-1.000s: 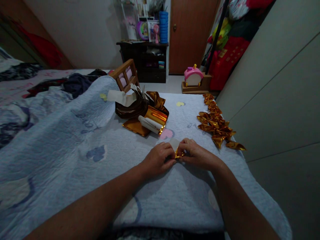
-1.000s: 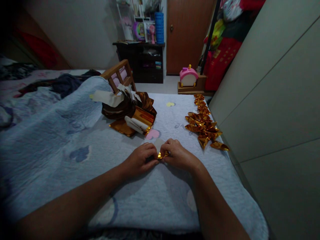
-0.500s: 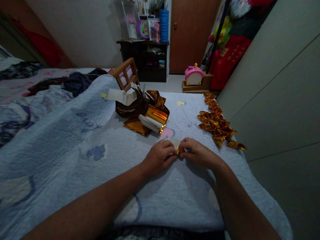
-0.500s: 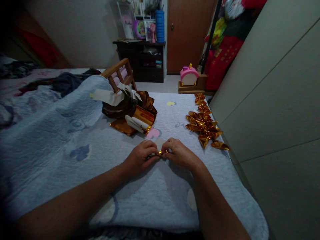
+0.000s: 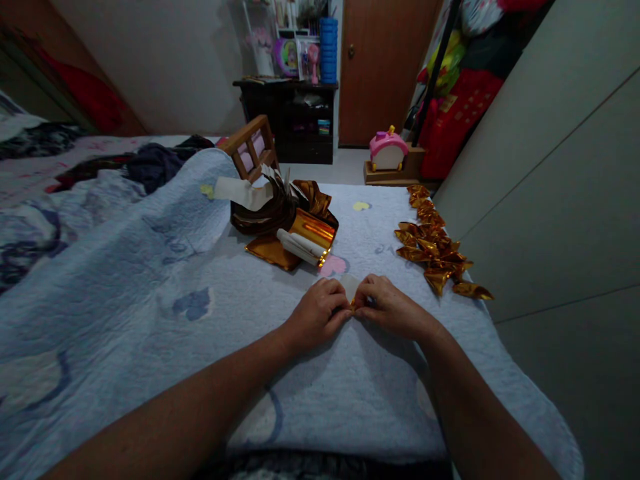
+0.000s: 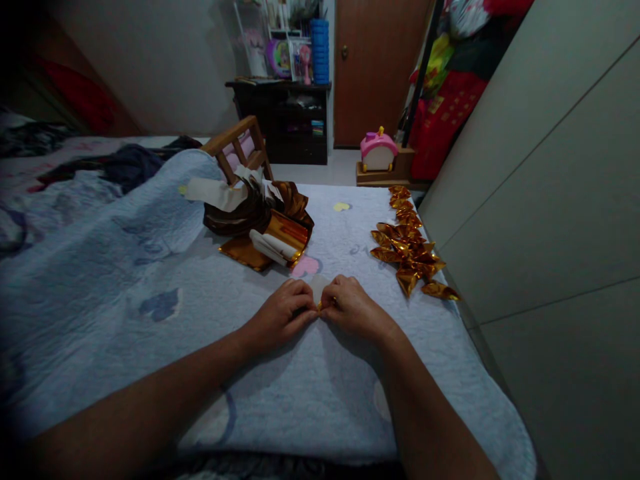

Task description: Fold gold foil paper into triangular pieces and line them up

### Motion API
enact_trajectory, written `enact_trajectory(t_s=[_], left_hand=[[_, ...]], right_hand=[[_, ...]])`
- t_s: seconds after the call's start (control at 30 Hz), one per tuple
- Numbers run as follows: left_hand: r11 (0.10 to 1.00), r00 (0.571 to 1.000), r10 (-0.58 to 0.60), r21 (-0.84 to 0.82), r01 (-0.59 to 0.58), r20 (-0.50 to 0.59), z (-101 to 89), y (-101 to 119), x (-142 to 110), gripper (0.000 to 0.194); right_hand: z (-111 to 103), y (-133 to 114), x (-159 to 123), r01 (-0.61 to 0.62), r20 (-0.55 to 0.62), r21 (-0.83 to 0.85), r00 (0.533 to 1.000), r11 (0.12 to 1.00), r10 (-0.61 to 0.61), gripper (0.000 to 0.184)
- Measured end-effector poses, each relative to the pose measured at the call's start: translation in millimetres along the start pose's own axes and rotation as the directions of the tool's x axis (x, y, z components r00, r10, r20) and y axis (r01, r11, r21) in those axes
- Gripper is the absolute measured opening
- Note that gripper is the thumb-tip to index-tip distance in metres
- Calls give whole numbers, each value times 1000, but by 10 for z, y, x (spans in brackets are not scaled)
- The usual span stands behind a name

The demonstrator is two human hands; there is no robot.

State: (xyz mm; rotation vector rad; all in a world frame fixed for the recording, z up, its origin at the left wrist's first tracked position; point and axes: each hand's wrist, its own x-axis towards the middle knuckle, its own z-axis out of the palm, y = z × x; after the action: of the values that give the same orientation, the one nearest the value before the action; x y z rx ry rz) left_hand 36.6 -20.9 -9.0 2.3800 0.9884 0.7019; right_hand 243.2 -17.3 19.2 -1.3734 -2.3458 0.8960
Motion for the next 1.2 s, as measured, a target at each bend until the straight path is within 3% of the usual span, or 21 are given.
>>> enact_trajectory(t_s=[0.73, 1.2], left_hand=[[994, 995, -95, -50, 94, -17, -31, -6, -26, 10], [996, 997, -83, -27, 83, -4, -1, -26, -23, 10]], right_hand=[[89, -27, 34, -20, 3, -96, 1000, 995, 21, 15], [108, -43, 44, -35, 3, -142, 999, 989, 36, 16]])
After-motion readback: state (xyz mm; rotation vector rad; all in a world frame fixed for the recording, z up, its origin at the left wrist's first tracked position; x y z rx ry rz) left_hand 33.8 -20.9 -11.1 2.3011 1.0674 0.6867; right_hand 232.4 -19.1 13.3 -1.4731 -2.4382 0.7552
